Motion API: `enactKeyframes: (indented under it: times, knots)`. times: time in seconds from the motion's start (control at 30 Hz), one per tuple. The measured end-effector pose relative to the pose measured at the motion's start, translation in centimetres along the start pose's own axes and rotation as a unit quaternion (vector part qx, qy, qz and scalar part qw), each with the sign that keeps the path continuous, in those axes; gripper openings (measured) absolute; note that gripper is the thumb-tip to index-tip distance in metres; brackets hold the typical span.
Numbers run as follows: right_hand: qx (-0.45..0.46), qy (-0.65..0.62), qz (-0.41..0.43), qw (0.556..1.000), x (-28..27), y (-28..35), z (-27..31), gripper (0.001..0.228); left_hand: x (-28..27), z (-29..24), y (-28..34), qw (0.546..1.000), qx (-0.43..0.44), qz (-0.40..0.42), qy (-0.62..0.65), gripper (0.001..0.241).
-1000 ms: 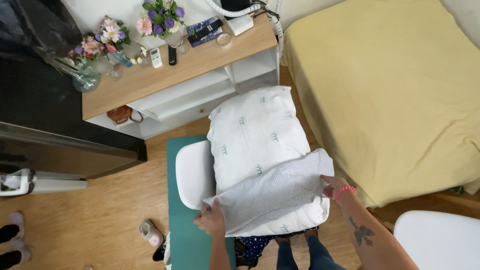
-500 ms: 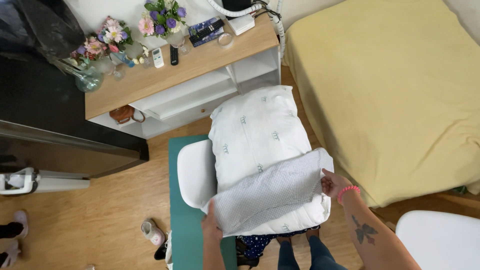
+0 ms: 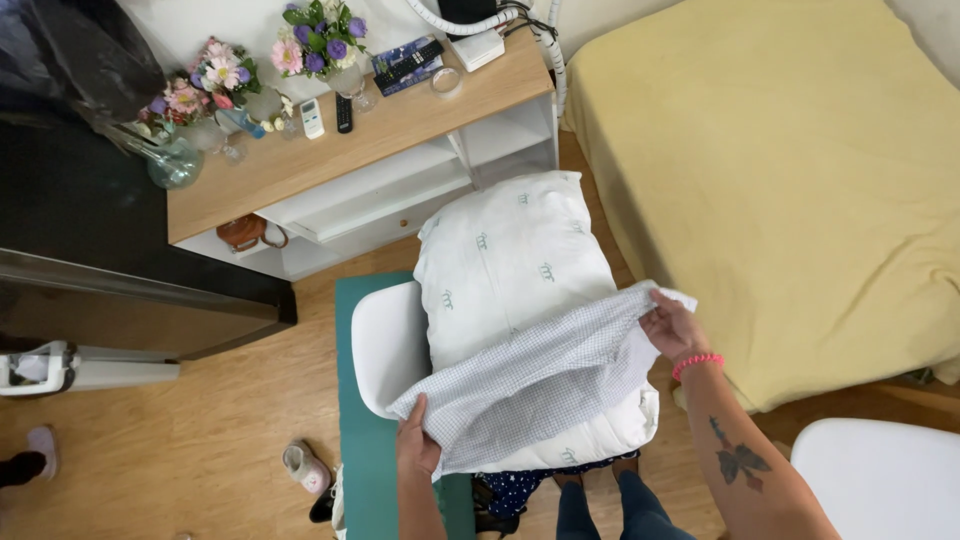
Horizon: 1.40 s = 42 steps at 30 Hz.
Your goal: The person folds a white checkered shirt on a chair and places it on a table. They then fold a dark blue pillowcase with a moon pattern and place it on the chair. Finally, they fold a white pillowcase with a black grid pattern and place it on top of the other pillowcase.
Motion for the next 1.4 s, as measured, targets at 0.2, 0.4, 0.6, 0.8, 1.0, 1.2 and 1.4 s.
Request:
enactKeyframes:
  times: [0.2, 0.4, 0.6, 0.8, 1.0, 1.2, 1.4]
  knots:
    - [-0.025, 0.119, -0.06, 0.991, -0.9, 1.4, -0.6, 0.012, -4.2, 4.3, -5.1, 0.998, 0.037, -0.046, -0.03, 0.081]
    - [0.02, 0.116, -0.12, 0.986, 1.6, 5.7, -3.6, 0.024, -6.0, 6.0, -6.1, 0.996, 0.017, -0.055, -0.068, 0.075]
    - [-0.088, 0.148, -0.094, 0.981, -1.9, 4.8, -4.9, 0.057, -6.6, 5.7, -5.8, 0.979, 0.122, -0.16, -0.028, 0.057]
    - [-0.545, 0.625, -0.044, 0.557, 1.7, 12.4, -6.0, 0.079, -8.0, 13.9, -6.3, 0.947, -0.064, -0.315, 0.021, 0.073]
    - [-0.338, 0.828, 0.259, 0.364, 7.6, 19.8, -17.3, 0.111, -4.2, 13.4, -4.4, 0.961, -0.206, -0.176, 0.057, 0.09]
    - [-0.131, 0.906, 0.276, 0.294, 8.3, 21.8, -20.9, 0.12, 0.4, 8.4, -1.7, 0.979, -0.123, -0.04, 0.159, 0.072]
    - [-0.161, 0.885, 0.33, 0.286, 10.1, 23.2, -21.2, 0.118, 1.1, -0.1, 2.8, 0.975, 0.067, 0.085, 0.195, 0.056]
Point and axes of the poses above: each hand's wrist, its own y-axis away from the middle knuckle, its own x-axis out of the palm, z = x × y, the point moved 5 cm from there along -y, towards the middle knuckle, and after that the axes turned 15 degrees about -y, right-handed, at the moved point
